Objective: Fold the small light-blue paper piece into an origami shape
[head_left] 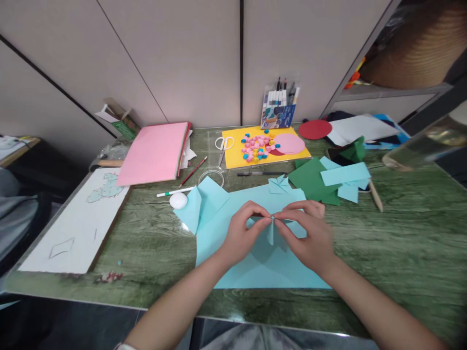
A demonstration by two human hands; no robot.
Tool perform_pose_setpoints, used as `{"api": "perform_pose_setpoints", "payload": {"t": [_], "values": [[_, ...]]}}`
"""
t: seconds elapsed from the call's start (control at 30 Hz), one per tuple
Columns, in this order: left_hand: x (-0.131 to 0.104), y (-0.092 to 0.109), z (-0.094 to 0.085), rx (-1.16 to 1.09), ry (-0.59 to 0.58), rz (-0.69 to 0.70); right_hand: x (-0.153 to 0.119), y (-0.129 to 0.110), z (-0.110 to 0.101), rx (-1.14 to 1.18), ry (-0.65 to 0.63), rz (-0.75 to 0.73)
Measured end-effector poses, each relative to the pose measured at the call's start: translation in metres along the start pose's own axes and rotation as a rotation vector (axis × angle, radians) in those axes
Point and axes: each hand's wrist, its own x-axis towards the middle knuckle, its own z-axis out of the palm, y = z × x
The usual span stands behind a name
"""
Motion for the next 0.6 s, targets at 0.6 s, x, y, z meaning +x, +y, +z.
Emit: {"api": "perform_pose_setpoints", "payload": {"t": [0.6], "values": [[0.003,0.008,-0.017,0.46,-0.221,0.343,0.004,0.001,-0.006,-0.035,-0.114,-0.128]]}}
